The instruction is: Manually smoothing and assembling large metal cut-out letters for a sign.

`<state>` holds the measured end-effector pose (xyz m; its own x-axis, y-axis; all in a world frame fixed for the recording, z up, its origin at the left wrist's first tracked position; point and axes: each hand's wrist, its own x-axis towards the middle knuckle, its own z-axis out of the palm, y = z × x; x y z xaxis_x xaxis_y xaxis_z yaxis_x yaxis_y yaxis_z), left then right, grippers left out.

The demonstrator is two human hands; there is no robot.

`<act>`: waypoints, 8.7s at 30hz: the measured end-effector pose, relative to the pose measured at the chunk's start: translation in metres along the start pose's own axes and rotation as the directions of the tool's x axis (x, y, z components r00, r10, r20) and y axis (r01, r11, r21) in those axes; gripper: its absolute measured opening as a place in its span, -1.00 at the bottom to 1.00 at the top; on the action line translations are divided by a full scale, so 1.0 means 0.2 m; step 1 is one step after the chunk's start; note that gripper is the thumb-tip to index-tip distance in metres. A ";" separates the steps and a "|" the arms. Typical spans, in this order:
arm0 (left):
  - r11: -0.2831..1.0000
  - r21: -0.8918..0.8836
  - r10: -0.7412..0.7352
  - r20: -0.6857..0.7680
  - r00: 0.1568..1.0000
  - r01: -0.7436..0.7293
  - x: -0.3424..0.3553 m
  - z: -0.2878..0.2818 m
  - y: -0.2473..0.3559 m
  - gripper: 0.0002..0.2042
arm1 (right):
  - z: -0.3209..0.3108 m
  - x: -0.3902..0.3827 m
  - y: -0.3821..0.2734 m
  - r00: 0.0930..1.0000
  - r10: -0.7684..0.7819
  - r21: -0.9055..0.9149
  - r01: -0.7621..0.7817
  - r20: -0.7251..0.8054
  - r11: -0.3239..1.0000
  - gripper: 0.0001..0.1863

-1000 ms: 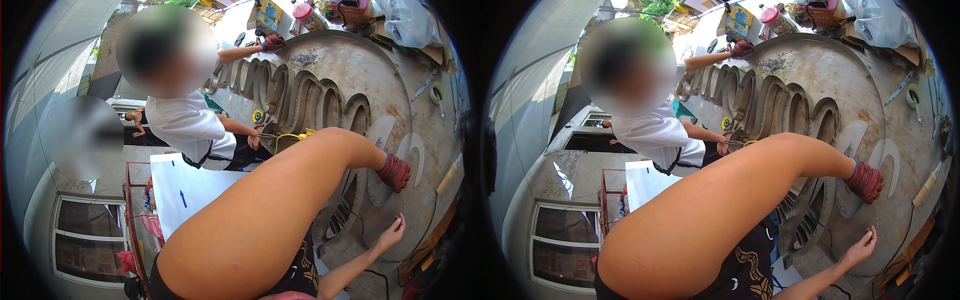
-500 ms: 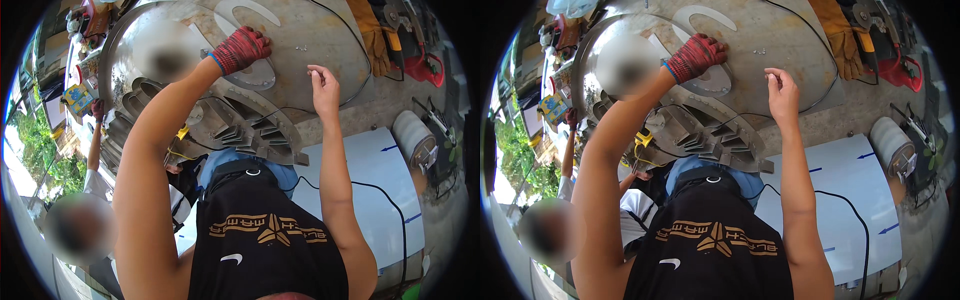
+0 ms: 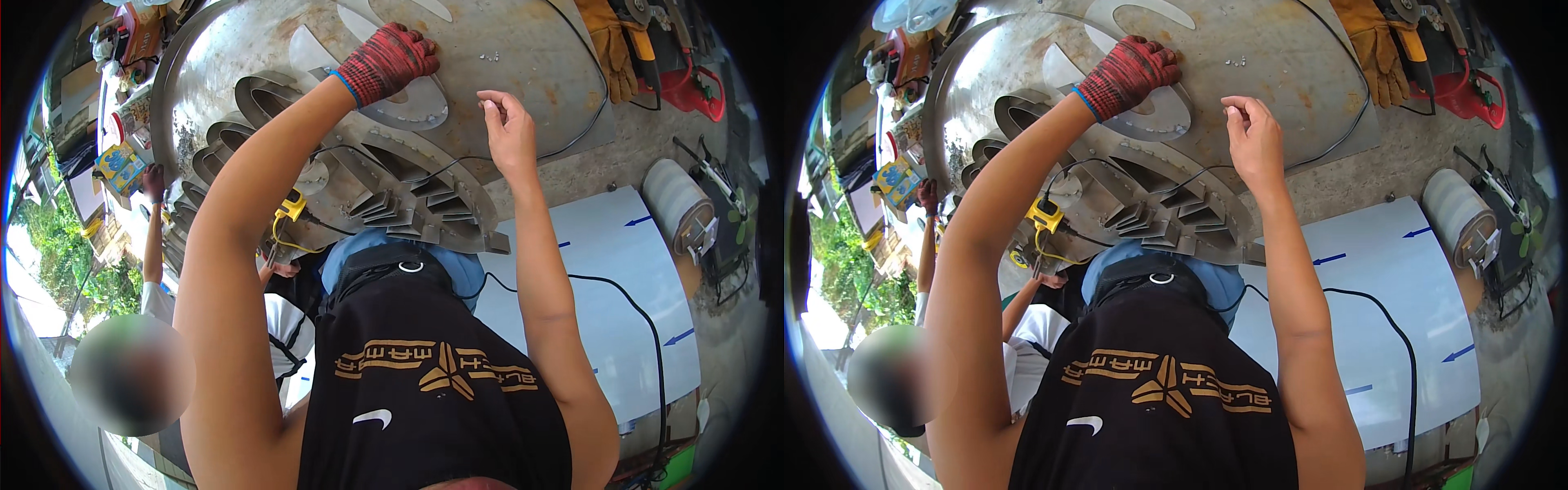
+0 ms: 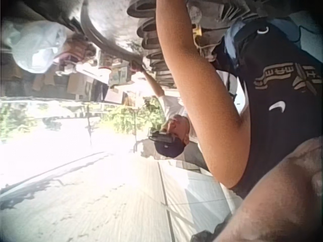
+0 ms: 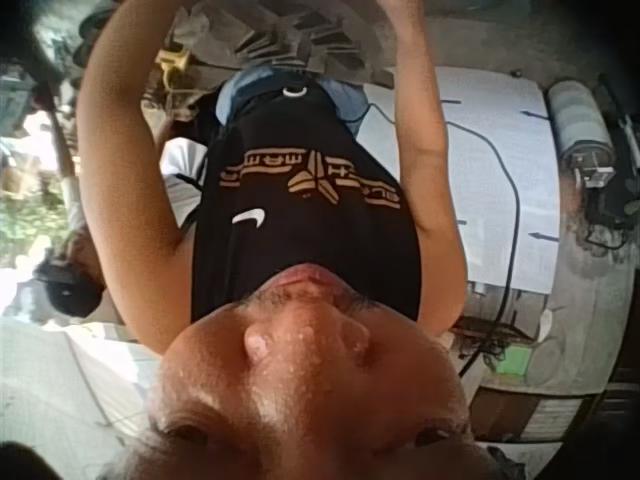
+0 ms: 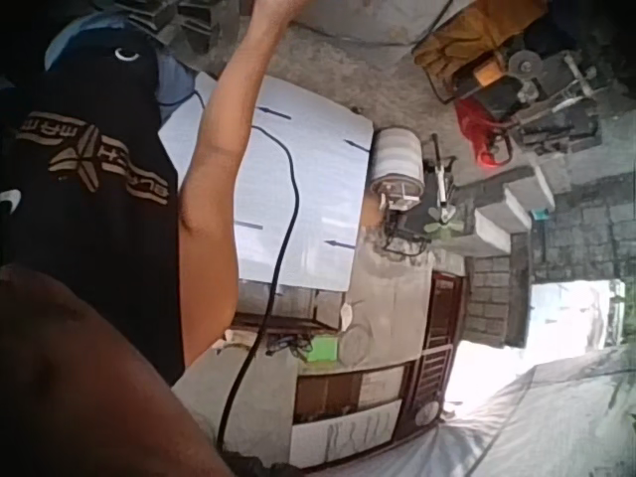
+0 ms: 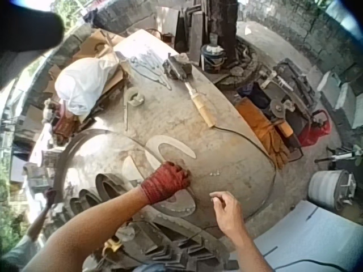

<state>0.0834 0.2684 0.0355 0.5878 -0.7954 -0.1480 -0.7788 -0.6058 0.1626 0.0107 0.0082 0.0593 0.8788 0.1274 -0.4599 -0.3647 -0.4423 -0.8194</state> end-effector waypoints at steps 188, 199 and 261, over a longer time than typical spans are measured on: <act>0.436 -0.552 -0.900 -0.295 0.322 0.711 -0.85 -0.21 0.78 -0.59 | 0.07 0.30 -0.17 0.899 0.200 -0.207 -0.126 0.389 0.970 -0.57; 0.446 -0.610 -0.891 -0.235 0.388 0.655 -0.75 -0.20 0.73 -0.65 | 0.04 0.31 -0.14 0.904 0.194 -0.244 -0.104 0.382 0.964 -0.56; 0.930 0.029 -0.367 0.063 0.928 0.366 -0.04 -0.08 0.13 -0.51 | -0.06 0.44 -0.08 0.942 -0.333 -0.671 0.278 0.049 0.688 -0.85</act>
<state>0.0619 0.2597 0.0560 0.8174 -0.5148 -0.2584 -0.5160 -0.8538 0.0688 0.0976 0.0152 0.0353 0.9337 0.3112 -0.1770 0.2004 -0.8639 -0.4620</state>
